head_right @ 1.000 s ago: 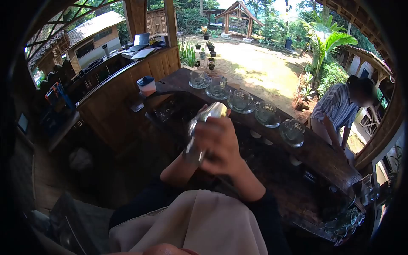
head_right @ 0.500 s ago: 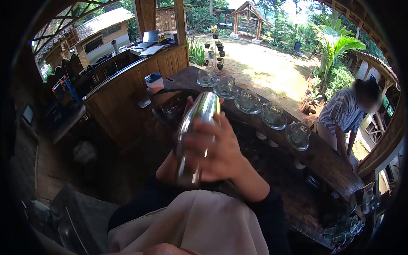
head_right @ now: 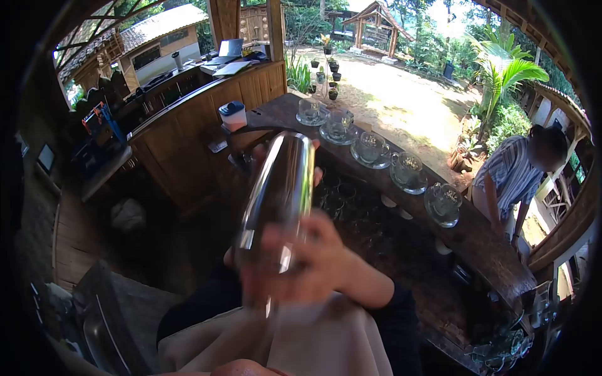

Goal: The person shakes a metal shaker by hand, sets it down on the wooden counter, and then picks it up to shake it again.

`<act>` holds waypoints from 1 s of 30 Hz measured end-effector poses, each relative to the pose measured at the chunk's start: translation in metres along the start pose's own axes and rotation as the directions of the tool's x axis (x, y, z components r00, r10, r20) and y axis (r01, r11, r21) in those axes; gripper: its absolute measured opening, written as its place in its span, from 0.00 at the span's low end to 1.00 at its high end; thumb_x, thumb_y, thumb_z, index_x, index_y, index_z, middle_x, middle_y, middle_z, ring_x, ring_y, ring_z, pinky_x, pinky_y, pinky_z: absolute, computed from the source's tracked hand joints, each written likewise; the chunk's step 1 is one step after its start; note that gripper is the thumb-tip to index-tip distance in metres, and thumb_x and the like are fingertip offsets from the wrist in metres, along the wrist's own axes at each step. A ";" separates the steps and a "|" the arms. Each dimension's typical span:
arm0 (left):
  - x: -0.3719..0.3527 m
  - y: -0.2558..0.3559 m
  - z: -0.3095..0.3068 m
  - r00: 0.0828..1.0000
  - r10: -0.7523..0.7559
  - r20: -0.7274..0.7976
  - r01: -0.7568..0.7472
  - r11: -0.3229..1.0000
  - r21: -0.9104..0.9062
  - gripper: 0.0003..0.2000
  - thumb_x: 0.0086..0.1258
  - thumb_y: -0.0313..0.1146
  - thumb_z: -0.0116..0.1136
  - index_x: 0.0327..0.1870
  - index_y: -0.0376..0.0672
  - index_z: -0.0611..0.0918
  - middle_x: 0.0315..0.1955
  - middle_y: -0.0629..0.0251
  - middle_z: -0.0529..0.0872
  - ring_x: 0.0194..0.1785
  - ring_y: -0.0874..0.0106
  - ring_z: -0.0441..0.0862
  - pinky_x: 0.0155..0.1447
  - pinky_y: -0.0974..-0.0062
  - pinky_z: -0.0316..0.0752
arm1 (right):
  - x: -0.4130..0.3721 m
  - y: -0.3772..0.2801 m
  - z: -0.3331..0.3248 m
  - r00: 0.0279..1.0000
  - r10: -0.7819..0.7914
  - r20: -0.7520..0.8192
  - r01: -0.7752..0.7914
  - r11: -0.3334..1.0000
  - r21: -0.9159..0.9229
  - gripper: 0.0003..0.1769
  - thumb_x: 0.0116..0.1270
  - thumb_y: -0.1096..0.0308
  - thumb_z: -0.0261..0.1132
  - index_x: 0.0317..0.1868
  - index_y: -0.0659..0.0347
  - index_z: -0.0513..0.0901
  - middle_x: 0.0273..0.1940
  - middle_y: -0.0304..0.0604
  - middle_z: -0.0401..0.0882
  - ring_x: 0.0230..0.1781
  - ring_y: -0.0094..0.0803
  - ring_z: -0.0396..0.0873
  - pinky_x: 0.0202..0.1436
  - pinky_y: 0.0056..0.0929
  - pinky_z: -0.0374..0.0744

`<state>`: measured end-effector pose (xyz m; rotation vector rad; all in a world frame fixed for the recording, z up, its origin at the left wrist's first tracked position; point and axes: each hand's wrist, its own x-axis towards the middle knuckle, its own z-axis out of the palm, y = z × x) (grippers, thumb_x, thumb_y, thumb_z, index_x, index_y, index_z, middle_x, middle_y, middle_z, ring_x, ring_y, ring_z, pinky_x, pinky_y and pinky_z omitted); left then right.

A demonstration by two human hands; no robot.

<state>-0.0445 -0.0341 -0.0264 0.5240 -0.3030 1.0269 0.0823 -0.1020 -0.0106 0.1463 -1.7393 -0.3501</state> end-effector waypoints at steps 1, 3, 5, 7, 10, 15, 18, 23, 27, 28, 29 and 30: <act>0.005 0.002 -0.003 0.988 -0.080 -0.132 0.079 0.997 -0.015 0.25 0.71 0.51 0.47 0.58 0.39 0.70 0.53 0.53 0.76 0.46 0.61 0.82 0.47 0.67 0.81 | 0.005 0.012 -0.016 0.886 0.262 0.383 -0.221 0.964 -0.148 0.17 0.53 0.67 0.67 0.46 0.47 0.82 0.52 0.31 0.76 0.61 0.42 0.69 0.60 0.44 0.68; 0.009 -0.013 -0.037 0.963 0.121 -0.240 0.006 0.883 0.469 0.21 0.71 0.48 0.45 0.54 0.39 0.73 0.48 0.54 0.80 0.46 0.63 0.82 0.50 0.67 0.80 | -0.004 0.047 0.003 0.795 0.591 0.134 -0.598 0.801 0.012 0.27 0.50 0.66 0.67 0.52 0.63 0.76 0.54 0.51 0.75 0.58 0.53 0.70 0.62 0.50 0.65; 0.018 -0.013 -0.042 0.914 0.350 -0.203 -0.017 0.536 0.844 0.19 0.72 0.45 0.44 0.50 0.40 0.77 0.43 0.55 0.83 0.46 0.65 0.83 0.52 0.67 0.78 | 0.010 0.039 -0.011 0.757 0.649 0.070 -0.649 0.760 -0.028 0.26 0.51 0.65 0.66 0.52 0.64 0.76 0.54 0.52 0.75 0.57 0.51 0.71 0.64 0.50 0.64; 0.013 -0.007 -0.013 0.968 -0.220 -0.118 0.189 0.955 -0.227 0.20 0.72 0.45 0.46 0.53 0.39 0.75 0.44 0.52 0.82 0.47 0.63 0.82 0.53 0.66 0.78 | 0.037 0.007 -0.032 0.877 0.406 0.258 -0.424 0.905 0.015 0.21 0.53 0.66 0.67 0.49 0.56 0.80 0.52 0.42 0.76 0.56 0.44 0.73 0.65 0.49 0.63; 0.007 -0.018 0.038 0.911 0.028 0.413 -0.036 0.999 0.012 0.31 0.68 0.55 0.51 0.61 0.38 0.68 0.53 0.48 0.76 0.54 0.54 0.77 0.51 0.57 0.79 | 0.015 -0.023 -0.011 0.998 0.058 0.003 -0.058 0.996 0.066 0.17 0.52 0.66 0.68 0.45 0.45 0.83 0.48 0.30 0.77 0.57 0.37 0.73 0.65 0.48 0.62; 0.014 -0.012 -0.040 0.993 -0.117 -0.016 0.104 0.927 -0.360 0.34 0.65 0.61 0.48 0.61 0.41 0.68 0.55 0.52 0.75 0.56 0.57 0.76 0.56 0.58 0.75 | -0.003 0.021 -0.016 0.930 0.156 0.333 -0.169 0.986 0.010 0.16 0.48 0.67 0.69 0.40 0.44 0.83 0.52 0.30 0.77 0.60 0.42 0.71 0.64 0.49 0.63; 0.020 -0.013 -0.080 0.757 0.263 -0.598 -0.361 0.931 -0.048 0.26 0.66 0.53 0.49 0.58 0.43 0.71 0.55 0.54 0.76 0.59 0.57 0.73 0.63 0.58 0.69 | -0.069 0.082 0.001 0.784 0.602 0.149 -0.620 0.752 0.225 0.28 0.52 0.67 0.70 0.54 0.65 0.72 0.55 0.51 0.73 0.63 0.48 0.67 0.66 0.47 0.64; 0.008 0.012 -0.006 0.537 0.800 -0.266 -0.582 0.580 0.570 0.26 0.70 0.55 0.46 0.58 0.42 0.71 0.59 0.57 0.72 0.61 0.58 0.71 0.65 0.54 0.65 | -0.059 0.081 -0.012 0.588 0.782 0.209 -0.739 0.414 0.531 0.28 0.62 0.66 0.64 0.60 0.65 0.65 0.63 0.53 0.64 0.66 0.40 0.63 0.67 0.37 0.62; -0.043 -0.027 0.061 0.475 0.751 0.460 -0.859 0.281 0.429 0.30 0.62 0.51 0.61 0.62 0.50 0.66 0.63 0.62 0.65 0.67 0.57 0.62 0.70 0.50 0.58 | -0.046 0.066 -0.016 0.758 0.582 0.295 -0.530 0.285 0.799 0.32 0.69 0.49 0.55 0.63 0.64 0.59 0.63 0.59 0.63 0.65 0.41 0.65 0.65 0.39 0.65; -0.050 -0.037 0.067 0.429 0.672 0.604 -0.885 0.177 0.431 0.34 0.57 0.47 0.68 0.63 0.55 0.64 0.62 0.63 0.64 0.66 0.57 0.62 0.70 0.47 0.57 | -0.042 0.061 -0.006 0.752 0.577 0.320 -0.512 0.205 0.834 0.36 0.68 0.40 0.50 0.62 0.63 0.59 0.61 0.61 0.65 0.62 0.42 0.68 0.63 0.40 0.67; -0.055 -0.046 0.069 0.380 0.569 0.729 -0.907 0.075 0.414 0.39 0.52 0.42 0.74 0.64 0.59 0.62 0.61 0.64 0.64 0.66 0.58 0.62 0.70 0.45 0.57 | -0.036 0.056 -0.002 0.690 0.616 0.381 -0.501 0.027 0.865 0.36 0.67 0.42 0.53 0.63 0.63 0.60 0.58 0.58 0.68 0.59 0.41 0.71 0.63 0.39 0.68; -0.063 -0.052 0.057 0.295 0.435 0.851 -0.878 -0.230 0.421 0.42 0.48 0.38 0.76 0.64 0.63 0.60 0.60 0.65 0.64 0.65 0.57 0.63 0.68 0.44 0.58 | -0.051 0.066 0.003 0.576 0.667 0.474 -0.587 -0.066 0.807 0.37 0.67 0.42 0.54 0.63 0.63 0.61 0.58 0.56 0.69 0.58 0.39 0.71 0.63 0.38 0.68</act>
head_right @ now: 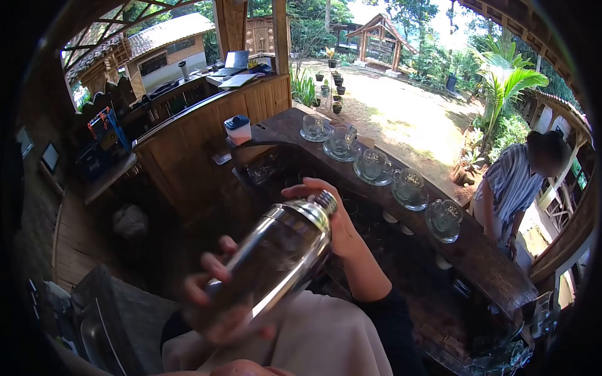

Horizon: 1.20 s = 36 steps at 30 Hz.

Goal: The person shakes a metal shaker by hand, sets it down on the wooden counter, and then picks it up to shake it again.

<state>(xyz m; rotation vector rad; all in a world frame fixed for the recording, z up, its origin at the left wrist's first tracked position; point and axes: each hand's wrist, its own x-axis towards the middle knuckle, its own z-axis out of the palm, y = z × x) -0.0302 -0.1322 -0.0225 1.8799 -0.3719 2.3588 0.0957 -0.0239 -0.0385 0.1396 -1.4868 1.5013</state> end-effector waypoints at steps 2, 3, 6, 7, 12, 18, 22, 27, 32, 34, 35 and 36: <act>-0.025 -0.023 -0.010 0.961 0.134 0.242 -0.211 0.921 0.328 0.46 0.45 0.34 0.78 0.64 0.65 0.57 0.58 0.64 0.65 0.62 0.58 0.65 0.65 0.47 0.61 | 0.002 0.016 -0.016 0.965 0.212 -0.152 -0.220 0.975 -0.034 0.34 0.69 0.44 0.53 0.62 0.63 0.66 0.56 0.49 0.73 0.57 0.33 0.73 0.60 0.34 0.71; -0.030 -0.049 -0.014 0.933 0.150 0.328 -0.277 0.880 0.386 0.46 0.46 0.34 0.77 0.64 0.63 0.56 0.58 0.63 0.65 0.61 0.59 0.66 0.63 0.50 0.63 | -0.004 0.033 -0.041 0.902 0.363 -0.234 -0.305 0.919 0.250 0.27 0.72 0.49 0.50 0.60 0.63 0.69 0.53 0.46 0.75 0.53 0.30 0.75 0.57 0.32 0.74; -0.046 -0.064 -0.022 0.975 -0.172 0.144 0.082 0.870 0.487 0.48 0.48 0.36 0.76 0.65 0.58 0.50 0.58 0.58 0.65 0.63 0.57 0.66 0.64 0.55 0.63 | -0.017 0.036 -0.057 0.853 0.240 -0.463 -0.352 0.920 -0.174 0.21 0.75 0.57 0.45 0.59 0.62 0.71 0.50 0.43 0.77 0.48 0.29 0.78 0.53 0.30 0.76; -0.043 -0.051 -0.021 0.967 -0.250 0.041 0.200 0.852 0.483 0.48 0.49 0.37 0.75 0.65 0.57 0.49 0.57 0.57 0.65 0.63 0.56 0.65 0.65 0.57 0.62 | -0.010 0.023 -0.040 0.877 0.163 -0.452 -0.367 0.835 -0.410 0.24 0.75 0.53 0.43 0.59 0.63 0.70 0.52 0.45 0.77 0.51 0.30 0.76 0.55 0.30 0.74; -0.021 0.013 0.003 0.986 0.143 -0.089 -0.105 0.935 0.338 0.46 0.46 0.43 0.76 0.66 0.53 0.58 0.57 0.67 0.66 0.64 0.68 0.64 0.67 0.63 0.59 | 0.016 -0.010 0.044 0.997 0.071 0.043 -0.044 0.890 -0.454 0.27 0.74 0.49 0.42 0.60 0.63 0.65 0.56 0.52 0.74 0.55 0.35 0.74 0.59 0.33 0.71; -0.037 -0.067 -0.020 0.992 -0.020 0.121 -0.053 0.820 0.569 0.29 0.45 0.36 0.74 0.50 0.46 0.72 0.52 0.65 0.78 0.60 0.57 0.72 0.62 0.56 0.63 | 0.009 0.048 -0.046 0.967 0.108 -0.230 -0.157 0.967 -0.203 0.24 0.72 0.56 0.51 0.60 0.63 0.63 0.59 0.52 0.71 0.55 0.35 0.74 0.57 0.34 0.75; -0.020 -0.093 -0.017 0.848 -0.524 0.074 0.460 0.799 0.388 0.32 0.46 0.35 0.73 0.54 0.41 0.72 0.54 0.57 0.77 0.62 0.59 0.70 0.64 0.58 0.62 | -0.026 0.087 -0.101 0.868 0.325 -0.375 -0.157 0.896 0.415 0.17 0.69 0.69 0.52 0.56 0.64 0.72 0.50 0.46 0.77 0.50 0.31 0.78 0.53 0.31 0.79; -0.010 -0.027 -0.015 0.969 0.102 0.225 -0.162 0.951 0.263 0.43 0.41 0.41 0.79 0.61 0.45 0.66 0.54 0.65 0.71 0.59 0.65 0.70 0.65 0.63 0.61 | 0.001 0.001 0.026 0.953 -0.141 -0.268 0.060 0.955 -0.290 0.23 0.74 0.59 0.47 0.59 0.70 0.68 0.53 0.53 0.76 0.49 0.37 0.79 0.54 0.34 0.75; -0.012 -0.027 -0.011 0.966 0.202 0.160 -0.233 0.950 0.210 0.42 0.42 0.41 0.79 0.60 0.48 0.66 0.57 0.68 0.69 0.63 0.64 0.64 0.67 0.57 0.59 | -0.001 0.006 0.005 0.939 -0.062 -0.338 -0.110 0.877 -0.468 0.23 0.73 0.59 0.50 0.59 0.68 0.72 0.52 0.44 0.77 0.50 0.29 0.76 0.55 0.26 0.72; -0.020 -0.069 -0.028 0.963 -0.068 0.260 -0.032 0.931 0.363 0.37 0.46 0.37 0.76 0.57 0.49 0.65 0.56 0.61 0.72 0.63 0.57 0.68 0.65 0.52 0.62 | -0.014 0.031 -0.054 0.899 -0.048 -0.436 -0.146 0.904 -0.401 0.23 0.73 0.60 0.50 0.61 0.67 0.70 0.52 0.44 0.77 0.52 0.30 0.75 0.56 0.29 0.73; -0.026 -0.082 -0.026 0.942 -0.263 0.208 0.175 0.914 0.366 0.30 0.49 0.33 0.74 0.53 0.52 0.68 0.53 0.60 0.75 0.62 0.56 0.69 0.63 0.49 0.63 | -0.019 0.038 -0.069 0.847 0.009 -0.531 -0.164 0.956 -0.245 0.24 0.73 0.59 0.49 0.62 0.66 0.69 0.53 0.46 0.76 0.53 0.31 0.75 0.57 0.31 0.73; -0.033 -0.088 -0.024 0.952 -0.260 0.164 0.208 0.937 0.281 0.34 0.47 0.35 0.76 0.55 0.51 0.66 0.54 0.57 0.74 0.62 0.56 0.70 0.65 0.50 0.62 | -0.014 0.029 -0.059 0.821 -0.057 -0.569 -0.057 0.982 -0.181 0.27 0.73 0.56 0.49 0.64 0.66 0.66 0.55 0.47 0.74 0.55 0.33 0.74 0.57 0.32 0.73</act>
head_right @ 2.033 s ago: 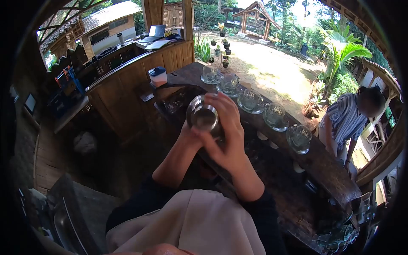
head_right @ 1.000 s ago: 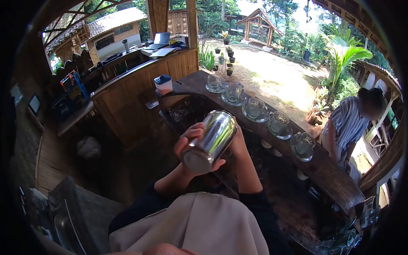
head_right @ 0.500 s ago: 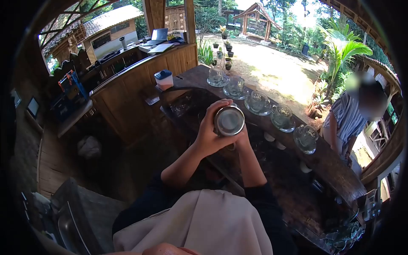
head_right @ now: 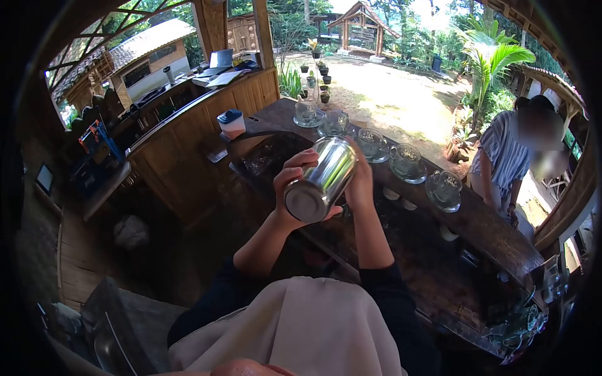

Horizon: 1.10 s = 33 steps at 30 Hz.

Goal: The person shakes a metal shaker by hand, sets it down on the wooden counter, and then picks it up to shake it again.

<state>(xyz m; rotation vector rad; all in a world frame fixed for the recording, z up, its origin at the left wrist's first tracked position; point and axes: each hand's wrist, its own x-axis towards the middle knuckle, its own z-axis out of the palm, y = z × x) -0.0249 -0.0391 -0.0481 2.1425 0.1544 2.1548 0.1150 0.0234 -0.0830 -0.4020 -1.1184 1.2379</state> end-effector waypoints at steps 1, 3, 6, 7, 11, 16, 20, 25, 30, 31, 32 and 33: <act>0.002 -0.007 0.003 0.999 0.005 -0.050 -0.009 0.996 -0.093 0.38 0.44 0.37 0.78 0.56 0.50 0.65 0.55 0.55 0.73 0.62 0.56 0.70 0.67 0.51 0.61 | 0.003 -0.023 0.013 0.997 -0.060 -0.051 0.065 0.992 0.109 0.29 0.73 0.53 0.49 0.66 0.66 0.64 0.57 0.48 0.72 0.56 0.35 0.73 0.58 0.34 0.73; 0.012 0.005 -0.004 0.947 0.317 -0.051 -0.320 0.945 -0.072 0.48 0.43 0.40 0.79 0.64 0.53 0.56 0.57 0.57 0.68 0.68 0.58 0.61 0.67 0.53 0.61 | -0.005 -0.062 0.032 0.975 -0.218 0.039 0.222 0.963 -0.152 0.42 0.66 0.39 0.52 0.67 0.67 0.62 0.61 0.53 0.66 0.58 0.40 0.72 0.58 0.37 0.73; -0.005 0.077 0.008 0.858 0.364 -0.362 -0.469 0.843 -0.264 0.45 0.45 0.38 0.78 0.64 0.65 0.60 0.57 0.72 0.68 0.68 0.64 0.57 0.71 0.55 0.54 | -0.028 -0.095 0.055 0.720 -0.521 0.458 0.666 0.703 -0.249 0.52 0.57 0.28 0.55 0.65 0.68 0.64 0.62 0.58 0.64 0.59 0.46 0.70 0.55 0.41 0.73; -0.013 0.075 0.011 0.858 0.362 -0.364 -0.470 0.839 -0.273 0.45 0.45 0.38 0.78 0.64 0.65 0.60 0.57 0.72 0.68 0.68 0.64 0.57 0.71 0.55 0.54 | -0.037 -0.097 0.070 0.656 -0.518 0.548 0.706 0.678 -0.204 0.59 0.50 0.23 0.55 0.65 0.70 0.64 0.63 0.62 0.62 0.63 0.50 0.65 0.59 0.43 0.68; 0.010 0.039 0.018 0.864 0.444 -0.237 -0.447 0.894 0.045 0.43 0.45 0.36 0.77 0.62 0.61 0.60 0.57 0.69 0.66 0.65 0.60 0.62 0.70 0.53 0.56 | -0.027 -0.050 0.044 0.961 -0.227 0.157 0.264 0.924 -0.277 0.56 0.54 0.26 0.56 0.67 0.69 0.61 0.64 0.57 0.63 0.64 0.44 0.65 0.65 0.38 0.63; -0.001 -0.012 0.006 0.962 -0.274 -0.011 0.267 0.945 -0.188 0.42 0.44 0.34 0.77 0.60 0.46 0.60 0.58 0.50 0.68 0.64 0.56 0.66 0.65 0.54 0.62 | -0.010 -0.014 -0.028 0.984 -0.128 0.127 0.160 0.946 -0.282 0.43 0.68 0.37 0.46 0.67 0.69 0.60 0.63 0.51 0.66 0.63 0.38 0.65 0.66 0.37 0.61; 0.014 0.056 -0.001 0.949 0.270 -0.160 -0.285 0.955 -0.081 0.34 0.52 0.44 0.72 0.59 0.64 0.65 0.53 0.62 0.71 0.56 0.61 0.69 0.63 0.49 0.60 | -0.037 -0.068 0.034 0.841 -0.373 0.392 0.513 0.780 -0.359 0.56 0.55 0.25 0.53 0.66 0.69 0.61 0.63 0.58 0.61 0.66 0.48 0.59 0.66 0.46 0.58; 0.020 0.070 -0.004 0.872 0.432 -0.229 -0.412 0.902 0.131 0.42 0.48 0.53 0.73 0.65 0.62 0.63 0.52 0.71 0.70 0.61 0.63 0.62 0.65 0.54 0.58 | -0.038 -0.046 0.062 0.867 -0.287 0.406 0.412 0.873 -0.262 0.56 0.55 0.26 0.53 0.67 0.70 0.61 0.65 0.56 0.60 0.67 0.48 0.60 0.68 0.46 0.57; 0.003 -0.022 -0.013 0.814 -0.513 -0.271 0.530 0.848 -0.013 0.35 0.56 0.48 0.67 0.59 0.36 0.67 0.52 0.58 0.74 0.53 0.69 0.74 0.54 0.73 0.72 | -0.006 0.002 0.018 0.970 0.231 0.081 -0.222 0.970 -0.102 0.32 0.74 0.49 0.44 0.67 0.67 0.61 0.59 0.47 0.70 0.61 0.36 0.67 0.67 0.34 0.62; 0.011 -0.018 -0.012 0.865 -0.371 -0.339 0.411 0.910 0.055 0.36 0.54 0.48 0.68 0.59 0.38 0.67 0.51 0.59 0.75 0.52 0.69 0.74 0.54 0.73 0.72 | -0.010 -0.006 0.026 0.972 0.196 0.133 -0.185 0.979 -0.086 0.32 0.75 0.50 0.43 0.67 0.67 0.61 0.59 0.47 0.70 0.60 0.36 0.68 0.66 0.34 0.62; 0.010 -0.004 -0.014 0.929 -0.139 -0.344 0.218 0.955 0.203 0.36 0.54 0.50 0.67 0.60 0.42 0.67 0.51 0.61 0.73 0.52 0.69 0.73 0.54 0.71 0.71 | -0.016 -0.013 0.036 0.969 0.170 0.178 -0.160 0.985 -0.069 0.31 0.75 0.50 0.43 0.67 0.67 0.61 0.59 0.46 0.70 0.59 0.36 0.69 0.66 0.34 0.62; 0.020 0.028 -0.016 0.946 0.095 -0.311 0.020 0.937 0.349 0.36 0.54 0.51 0.67 0.61 0.46 0.67 0.52 0.62 0.72 0.53 0.68 0.72 0.55 0.68 0.71 | -0.020 -0.020 0.051 0.972 0.007 0.234 0.028 0.989 -0.144 0.37 0.72 0.44 0.46 0.67 0.67 0.61 0.61 0.49 0.67 0.60 0.39 0.68 0.66 0.36 0.62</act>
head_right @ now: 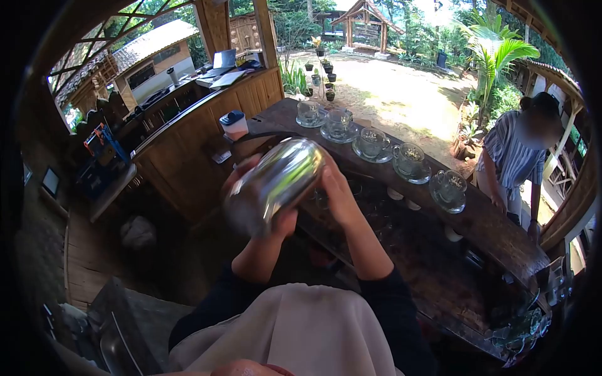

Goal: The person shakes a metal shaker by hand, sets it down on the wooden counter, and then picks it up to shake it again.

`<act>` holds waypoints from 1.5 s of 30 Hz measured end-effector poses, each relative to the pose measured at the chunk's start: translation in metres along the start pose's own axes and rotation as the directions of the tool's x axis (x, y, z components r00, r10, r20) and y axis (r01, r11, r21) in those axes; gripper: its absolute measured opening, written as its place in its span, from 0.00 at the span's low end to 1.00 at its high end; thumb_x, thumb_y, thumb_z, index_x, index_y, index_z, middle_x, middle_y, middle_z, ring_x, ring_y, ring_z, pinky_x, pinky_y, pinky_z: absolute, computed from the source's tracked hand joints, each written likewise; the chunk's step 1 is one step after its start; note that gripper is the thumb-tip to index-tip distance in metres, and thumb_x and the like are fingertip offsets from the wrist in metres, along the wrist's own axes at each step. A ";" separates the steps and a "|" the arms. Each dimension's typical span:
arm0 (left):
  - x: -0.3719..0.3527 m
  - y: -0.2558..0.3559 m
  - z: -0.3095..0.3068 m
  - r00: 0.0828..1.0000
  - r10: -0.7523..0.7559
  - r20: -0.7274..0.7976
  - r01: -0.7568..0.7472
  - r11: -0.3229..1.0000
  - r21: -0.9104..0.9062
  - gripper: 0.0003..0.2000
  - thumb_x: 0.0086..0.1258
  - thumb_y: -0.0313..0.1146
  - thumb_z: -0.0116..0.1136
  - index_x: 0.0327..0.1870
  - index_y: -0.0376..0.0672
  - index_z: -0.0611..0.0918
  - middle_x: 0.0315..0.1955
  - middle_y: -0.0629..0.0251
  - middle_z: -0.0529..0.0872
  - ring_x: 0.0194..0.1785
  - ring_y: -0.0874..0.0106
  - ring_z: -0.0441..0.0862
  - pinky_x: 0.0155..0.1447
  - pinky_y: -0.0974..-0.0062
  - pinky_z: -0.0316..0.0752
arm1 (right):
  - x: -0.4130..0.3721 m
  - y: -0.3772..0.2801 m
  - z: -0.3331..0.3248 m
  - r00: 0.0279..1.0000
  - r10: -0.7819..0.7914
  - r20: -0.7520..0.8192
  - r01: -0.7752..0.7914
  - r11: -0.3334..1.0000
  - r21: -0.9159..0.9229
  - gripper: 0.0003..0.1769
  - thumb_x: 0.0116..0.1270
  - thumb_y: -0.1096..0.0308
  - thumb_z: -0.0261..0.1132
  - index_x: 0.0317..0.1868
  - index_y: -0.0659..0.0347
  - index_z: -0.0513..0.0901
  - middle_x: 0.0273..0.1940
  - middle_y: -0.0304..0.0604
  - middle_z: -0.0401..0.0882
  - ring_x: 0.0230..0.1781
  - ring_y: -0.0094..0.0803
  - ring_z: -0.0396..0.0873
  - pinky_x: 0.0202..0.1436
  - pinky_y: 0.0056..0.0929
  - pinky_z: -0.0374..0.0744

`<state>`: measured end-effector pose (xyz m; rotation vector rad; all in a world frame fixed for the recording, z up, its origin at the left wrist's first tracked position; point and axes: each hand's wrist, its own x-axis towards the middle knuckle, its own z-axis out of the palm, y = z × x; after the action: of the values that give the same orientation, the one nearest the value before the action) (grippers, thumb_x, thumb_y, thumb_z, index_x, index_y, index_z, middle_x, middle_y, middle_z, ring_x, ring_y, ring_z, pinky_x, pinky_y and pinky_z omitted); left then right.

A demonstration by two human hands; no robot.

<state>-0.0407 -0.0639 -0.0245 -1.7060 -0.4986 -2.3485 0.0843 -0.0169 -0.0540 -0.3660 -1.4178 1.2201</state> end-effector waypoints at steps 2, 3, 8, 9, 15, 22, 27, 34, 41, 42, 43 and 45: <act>0.007 0.042 -0.009 0.908 0.387 -0.163 -0.397 0.917 -0.031 0.41 0.52 0.58 0.67 0.65 0.54 0.62 0.55 0.64 0.66 0.56 0.64 0.69 0.57 0.60 0.68 | 0.000 -0.035 0.019 0.909 -0.261 0.326 0.350 0.901 -0.255 0.49 0.63 0.32 0.49 0.67 0.68 0.60 0.64 0.57 0.60 0.65 0.46 0.62 0.66 0.41 0.59; -0.002 0.049 -0.012 0.838 0.488 -0.242 -0.517 0.853 -0.068 0.44 0.51 0.62 0.65 0.67 0.57 0.58 0.56 0.63 0.65 0.57 0.61 0.67 0.58 0.58 0.66 | 0.000 -0.042 0.029 0.838 -0.360 0.411 0.460 0.870 -0.178 0.53 0.58 0.28 0.50 0.67 0.69 0.60 0.65 0.60 0.58 0.66 0.49 0.59 0.67 0.43 0.58; -0.008 0.009 -0.017 0.925 0.361 0.121 -0.364 0.931 0.011 0.47 0.51 0.63 0.65 0.68 0.52 0.56 0.58 0.59 0.64 0.59 0.60 0.66 0.59 0.58 0.66 | 0.005 -0.015 0.015 0.968 -0.249 0.031 0.246 0.919 -0.309 0.50 0.61 0.29 0.48 0.68 0.67 0.60 0.59 0.54 0.67 0.57 0.40 0.72 0.60 0.39 0.68; -0.012 -0.029 0.003 0.950 0.289 0.116 -0.282 0.957 -0.074 0.45 0.53 0.56 0.68 0.66 0.43 0.57 0.59 0.55 0.66 0.60 0.60 0.67 0.60 0.61 0.66 | 0.014 0.015 -0.011 0.998 -0.059 -0.032 0.052 0.981 -0.185 0.47 0.64 0.32 0.48 0.68 0.65 0.59 0.58 0.51 0.69 0.52 0.35 0.75 0.54 0.35 0.72; 0.000 -0.007 0.013 0.963 0.260 -0.070 -0.268 0.905 -0.331 0.42 0.51 0.44 0.73 0.66 0.51 0.59 0.61 0.58 0.67 0.64 0.63 0.65 0.64 0.62 0.64 | 0.017 -0.034 -0.009 0.938 -0.301 0.172 0.334 0.917 -0.217 0.46 0.62 0.39 0.57 0.69 0.65 0.58 0.63 0.52 0.65 0.54 0.38 0.75 0.51 0.34 0.76; 0.003 0.003 -0.002 0.954 0.267 0.137 -0.243 0.955 -0.167 0.43 0.49 0.49 0.74 0.64 0.43 0.63 0.58 0.57 0.69 0.63 0.62 0.67 0.64 0.66 0.65 | 0.025 -0.021 -0.002 0.939 -0.343 0.011 0.327 0.884 -0.335 0.42 0.65 0.35 0.49 0.65 0.63 0.63 0.63 0.52 0.63 0.62 0.43 0.67 0.60 0.38 0.70; -0.014 -0.057 0.043 0.935 -0.314 0.166 0.344 0.919 -0.195 0.44 0.51 0.34 0.73 0.65 0.36 0.55 0.58 0.51 0.67 0.61 0.63 0.68 0.62 0.65 0.65 | 0.042 0.025 -0.049 0.979 0.169 -0.112 -0.187 0.966 -0.178 0.34 0.72 0.42 0.40 0.67 0.59 0.59 0.49 0.44 0.77 0.39 0.31 0.81 0.31 0.24 0.80; 0.014 0.047 0.021 0.691 0.595 -0.411 -0.582 0.795 0.171 0.49 0.53 0.66 0.61 0.71 0.49 0.54 0.63 0.55 0.62 0.64 0.60 0.66 0.64 0.64 0.65 | 0.000 -0.039 0.043 0.756 -0.551 0.352 0.615 0.783 -0.094 0.65 0.45 0.18 0.54 0.66 0.71 0.58 0.66 0.58 0.57 0.69 0.48 0.54 0.68 0.47 0.55; -0.016 -0.048 0.030 0.935 -0.271 0.229 0.256 0.962 0.094 0.41 0.52 0.33 0.73 0.64 0.35 0.60 0.56 0.56 0.70 0.58 0.66 0.70 0.61 0.67 0.66 | 0.023 0.047 -0.050 0.920 0.391 -0.002 -0.390 0.918 -0.071 0.39 0.70 0.35 0.34 0.66 0.60 0.61 0.55 0.44 0.72 0.52 0.33 0.75 0.49 0.33 0.78; -0.012 -0.038 0.023 0.935 -0.203 0.291 0.159 0.973 0.167 0.43 0.51 0.34 0.73 0.65 0.36 0.58 0.56 0.56 0.70 0.58 0.66 0.69 0.61 0.65 0.66 | 0.020 0.040 -0.046 0.928 0.373 -0.003 -0.372 0.924 -0.083 0.39 0.70 0.35 0.34 0.66 0.60 0.61 0.55 0.44 0.72 0.52 0.33 0.75 0.49 0.33 0.78; -0.002 -0.019 0.018 0.972 -0.023 0.233 -0.008 0.991 0.131 0.44 0.52 0.39 0.73 0.66 0.40 0.57 0.55 0.57 0.70 0.58 0.64 0.69 0.61 0.64 0.66 | 0.013 0.027 -0.030 0.967 0.250 0.052 -0.251 0.968 0.016 0.44 0.66 0.31 0.38 0.66 0.61 0.61 0.57 0.45 0.69 0.56 0.35 0.72 0.55 0.35 0.74; 0.005 0.018 0.012 0.942 0.335 0.030 -0.336 0.940 0.061 0.45 0.52 0.49 0.71 0.68 0.48 0.55 0.54 0.59 0.69 0.58 0.62 0.69 0.59 0.62 0.67 | -0.001 -0.022 0.010 0.986 -0.037 0.162 0.036 0.999 0.013 0.54 0.56 0.23 0.46 0.67 0.65 0.60 0.62 0.50 0.63 0.63 0.39 0.64 0.64 0.40 0.64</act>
<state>-0.0253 -0.0755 -0.0138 -1.6367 -0.2571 -2.0536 0.0853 -0.0307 -0.0342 -0.2372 -1.5499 1.2490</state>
